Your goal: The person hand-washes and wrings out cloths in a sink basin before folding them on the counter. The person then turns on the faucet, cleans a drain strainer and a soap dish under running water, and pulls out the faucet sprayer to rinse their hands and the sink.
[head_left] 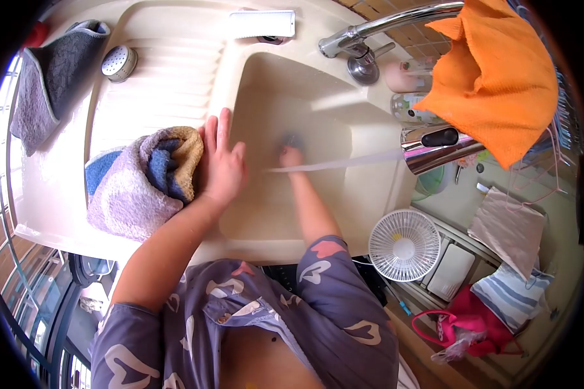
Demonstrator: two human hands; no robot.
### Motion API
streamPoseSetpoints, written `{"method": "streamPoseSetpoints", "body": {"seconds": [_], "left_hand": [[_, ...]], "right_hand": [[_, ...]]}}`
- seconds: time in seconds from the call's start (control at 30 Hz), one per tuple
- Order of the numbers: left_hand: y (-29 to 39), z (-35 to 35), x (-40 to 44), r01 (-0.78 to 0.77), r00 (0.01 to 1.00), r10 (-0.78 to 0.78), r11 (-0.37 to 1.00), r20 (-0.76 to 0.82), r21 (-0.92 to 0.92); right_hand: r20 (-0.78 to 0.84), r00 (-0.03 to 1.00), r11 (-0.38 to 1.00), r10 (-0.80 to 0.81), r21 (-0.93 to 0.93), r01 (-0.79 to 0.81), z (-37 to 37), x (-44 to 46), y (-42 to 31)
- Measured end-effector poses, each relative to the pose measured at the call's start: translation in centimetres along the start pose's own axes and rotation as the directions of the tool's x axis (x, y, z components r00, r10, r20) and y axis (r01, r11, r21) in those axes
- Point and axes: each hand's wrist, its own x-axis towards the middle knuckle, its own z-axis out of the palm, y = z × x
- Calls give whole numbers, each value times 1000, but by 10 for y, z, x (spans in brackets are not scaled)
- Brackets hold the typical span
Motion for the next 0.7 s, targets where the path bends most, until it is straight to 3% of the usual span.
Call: {"method": "streamPoseSetpoints", "body": {"seconds": [0.03, 0.1, 0.17, 0.2, 0.27, 0.4, 0.47, 0.5, 0.57, 0.6, 0.63, 0.7], "left_hand": [[0, 0, 0, 0, 1000, 0, 1000, -7, -10], [-1, 0, 0, 3, 1000, -3, 1000, -15, -22], [0, -2, 1, 0, 1000, 0, 1000, 12, 3], [1, -1, 0, 4, 1000, -4, 1000, 12, 0], [0, -2, 1, 3, 1000, -3, 1000, 19, 30], [0, -6, 2, 8, 1000, -8, 1000, 26, 30], [-1, -5, 2, 16, 1000, -17, 1000, 24, 22], [0, -4, 2, 17, 1000, -18, 1000, 20, 14], [0, -5, 1, 19, 999, -20, 1000, 42, 19], [-1, -6, 3, 19, 998, -21, 999, 53, 33], [-1, -7, 3, 24, 998, -26, 999, 51, 35], [0, -7, 4, 26, 997, -28, 999, 65, 24]], "right_hand": [[4, 1000, 1000, 0, -4, 0, 4, 2, 16], [140, 978, 988, -153, 21, 152, 4, 14, 71], [207, 973, 953, -98, -263, 152, -36, 31, 82], [210, 973, 951, -98, -267, 153, -58, 28, 62], [266, 945, 676, -188, -663, 321, -104, 18, 7], [332, 943, 741, -36, -624, 248, -71, -8, -17], [179, 980, 899, -82, -412, 150, -52, -20, -21], [184, 980, 896, -80, -417, 152, -52, -10, -12], [-20, 969, 966, -248, -80, 246, -58, 20, 22], [-137, 966, 973, -220, 35, 226, -59, 22, 42], [-134, 965, 972, -225, 34, 231, -57, 11, 44], [39, 989, 945, -145, -292, 150, -52, -5, 44]]}}
